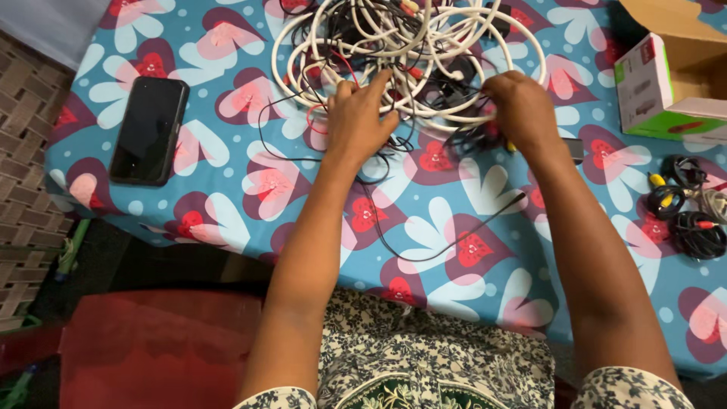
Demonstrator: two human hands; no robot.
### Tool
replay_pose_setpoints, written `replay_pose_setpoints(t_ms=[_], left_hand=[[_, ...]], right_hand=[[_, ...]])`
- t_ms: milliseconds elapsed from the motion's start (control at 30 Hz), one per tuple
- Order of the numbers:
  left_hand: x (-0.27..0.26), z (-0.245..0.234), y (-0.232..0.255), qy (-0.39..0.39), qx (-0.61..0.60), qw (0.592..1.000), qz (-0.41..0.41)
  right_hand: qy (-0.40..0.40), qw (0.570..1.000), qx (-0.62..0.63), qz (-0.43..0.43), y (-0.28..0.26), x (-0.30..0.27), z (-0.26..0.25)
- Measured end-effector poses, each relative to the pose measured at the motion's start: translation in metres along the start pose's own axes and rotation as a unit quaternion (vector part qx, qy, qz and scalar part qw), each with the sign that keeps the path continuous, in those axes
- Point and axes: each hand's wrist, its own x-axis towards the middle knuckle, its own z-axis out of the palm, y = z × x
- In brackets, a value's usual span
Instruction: The person untangles a pile of mixed cables and cords on a table, separates individual items, and coils them into neat bundles. The person handles power adapters and various cables, placing each coiled bundle aside on the table.
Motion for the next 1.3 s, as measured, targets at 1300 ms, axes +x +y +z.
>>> replay_pose_setpoints(t_ms=[1300], left_hand=[[-0.004,0.025,0.002,-0.034,-0.048,0.998,0.020]], right_hand=[[0.303,0.812,0.497,0.041,-0.005,-0.120,-0.116]])
